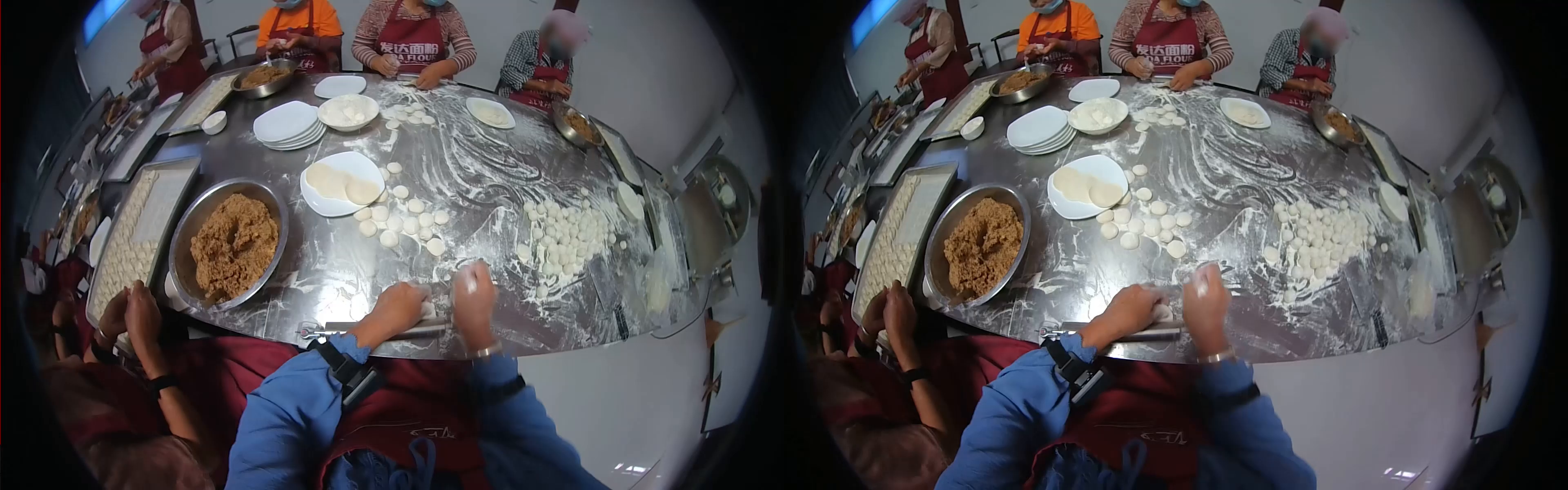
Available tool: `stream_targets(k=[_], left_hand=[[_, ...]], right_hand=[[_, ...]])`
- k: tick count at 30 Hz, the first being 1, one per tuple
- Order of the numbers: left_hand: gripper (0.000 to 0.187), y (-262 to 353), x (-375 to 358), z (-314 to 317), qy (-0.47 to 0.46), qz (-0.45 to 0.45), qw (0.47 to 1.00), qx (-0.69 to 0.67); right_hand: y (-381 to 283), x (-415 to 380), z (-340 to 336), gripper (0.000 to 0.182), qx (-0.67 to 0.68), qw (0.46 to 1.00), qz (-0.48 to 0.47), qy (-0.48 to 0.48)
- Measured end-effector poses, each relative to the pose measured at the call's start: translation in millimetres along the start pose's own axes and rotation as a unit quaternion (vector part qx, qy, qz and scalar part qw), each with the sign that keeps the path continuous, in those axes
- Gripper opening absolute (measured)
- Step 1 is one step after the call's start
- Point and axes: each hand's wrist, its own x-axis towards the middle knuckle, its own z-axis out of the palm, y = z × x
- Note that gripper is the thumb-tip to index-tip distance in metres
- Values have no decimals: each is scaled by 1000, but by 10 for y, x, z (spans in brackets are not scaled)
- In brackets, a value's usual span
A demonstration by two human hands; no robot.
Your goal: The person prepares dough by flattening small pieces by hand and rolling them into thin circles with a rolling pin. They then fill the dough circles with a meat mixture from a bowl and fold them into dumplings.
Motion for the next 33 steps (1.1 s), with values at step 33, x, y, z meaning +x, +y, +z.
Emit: stream_targets(k=[33], left_hand=[[14,-86,22,-8,9,-15,994,-111]], right_hand=[[138,-414,-220,9,24,999,-3,20]])
